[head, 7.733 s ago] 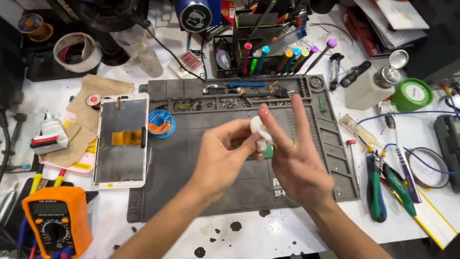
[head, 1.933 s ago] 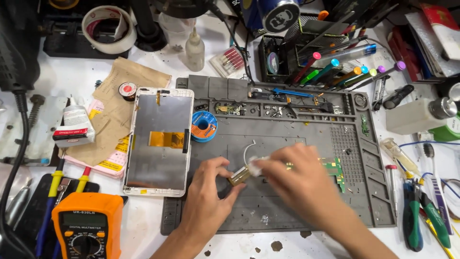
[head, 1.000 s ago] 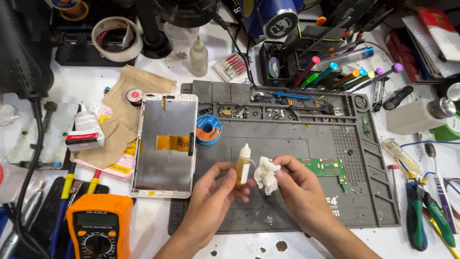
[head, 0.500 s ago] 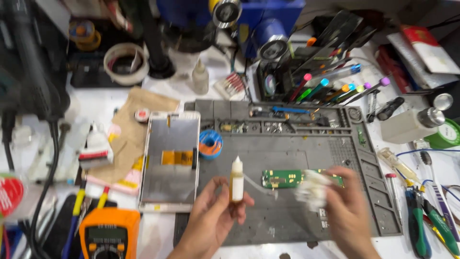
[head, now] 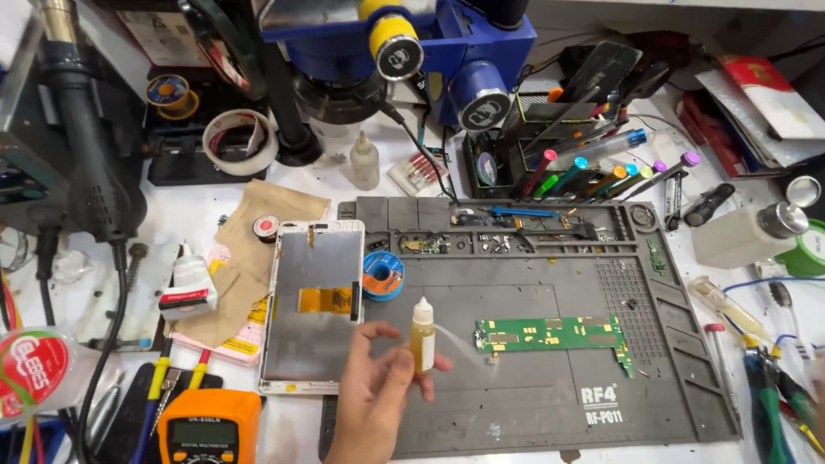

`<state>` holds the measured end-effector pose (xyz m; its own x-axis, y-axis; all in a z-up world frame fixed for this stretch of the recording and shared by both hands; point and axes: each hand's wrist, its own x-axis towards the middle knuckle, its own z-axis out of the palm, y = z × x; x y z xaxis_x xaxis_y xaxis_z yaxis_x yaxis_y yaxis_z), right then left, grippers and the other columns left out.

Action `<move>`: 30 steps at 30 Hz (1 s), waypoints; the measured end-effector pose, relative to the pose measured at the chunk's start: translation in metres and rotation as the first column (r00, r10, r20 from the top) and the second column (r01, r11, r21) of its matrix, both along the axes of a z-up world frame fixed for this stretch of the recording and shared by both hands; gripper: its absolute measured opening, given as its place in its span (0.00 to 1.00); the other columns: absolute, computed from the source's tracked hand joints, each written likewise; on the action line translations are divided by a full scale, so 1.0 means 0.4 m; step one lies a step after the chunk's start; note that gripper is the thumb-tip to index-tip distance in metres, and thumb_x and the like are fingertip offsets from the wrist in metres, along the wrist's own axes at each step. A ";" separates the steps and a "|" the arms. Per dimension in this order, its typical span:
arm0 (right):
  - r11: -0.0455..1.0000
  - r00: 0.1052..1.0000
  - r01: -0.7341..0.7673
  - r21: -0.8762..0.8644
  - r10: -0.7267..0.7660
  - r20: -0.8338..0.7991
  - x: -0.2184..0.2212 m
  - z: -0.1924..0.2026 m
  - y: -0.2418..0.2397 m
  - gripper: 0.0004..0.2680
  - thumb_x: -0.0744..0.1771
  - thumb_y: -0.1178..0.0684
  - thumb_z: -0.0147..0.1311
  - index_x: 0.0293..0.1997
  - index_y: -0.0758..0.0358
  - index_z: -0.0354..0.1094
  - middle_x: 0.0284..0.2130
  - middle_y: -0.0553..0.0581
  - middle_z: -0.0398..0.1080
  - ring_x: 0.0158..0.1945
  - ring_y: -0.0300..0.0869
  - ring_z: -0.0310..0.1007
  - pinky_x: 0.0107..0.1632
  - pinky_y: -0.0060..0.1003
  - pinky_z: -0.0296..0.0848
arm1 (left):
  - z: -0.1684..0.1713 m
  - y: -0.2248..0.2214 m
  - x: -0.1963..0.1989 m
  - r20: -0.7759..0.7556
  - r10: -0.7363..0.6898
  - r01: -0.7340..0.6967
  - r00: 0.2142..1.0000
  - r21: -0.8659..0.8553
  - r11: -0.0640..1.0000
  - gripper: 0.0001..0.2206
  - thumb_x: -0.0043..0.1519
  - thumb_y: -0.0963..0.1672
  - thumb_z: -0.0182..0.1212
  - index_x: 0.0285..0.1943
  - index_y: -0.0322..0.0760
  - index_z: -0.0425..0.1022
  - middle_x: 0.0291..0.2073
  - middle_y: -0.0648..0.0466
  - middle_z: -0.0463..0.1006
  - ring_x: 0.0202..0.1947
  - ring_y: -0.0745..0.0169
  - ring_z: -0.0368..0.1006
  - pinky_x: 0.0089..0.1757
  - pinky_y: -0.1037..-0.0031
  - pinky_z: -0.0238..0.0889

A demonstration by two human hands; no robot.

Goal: The person holds a disassembled phone motherboard on a repair mat and applies liquid from a small bottle with a brush applicator onto the board, repositioning the board and wiping it with a tissue between applications.

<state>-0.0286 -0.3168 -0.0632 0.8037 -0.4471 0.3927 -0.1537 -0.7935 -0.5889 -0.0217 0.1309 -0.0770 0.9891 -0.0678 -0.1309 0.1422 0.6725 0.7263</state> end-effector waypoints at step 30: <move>0.583 0.602 -0.798 0.155 0.756 0.257 0.154 0.209 0.546 0.07 0.65 0.47 0.60 0.39 0.57 0.77 0.34 0.51 0.74 0.44 0.43 0.66 0.52 0.38 0.62 | 0.171 -0.088 0.077 0.813 0.086 -0.751 0.576 0.485 0.448 0.19 0.52 0.44 0.80 0.45 0.39 0.72 0.38 0.59 0.81 0.36 0.62 0.73 0.44 0.74 0.68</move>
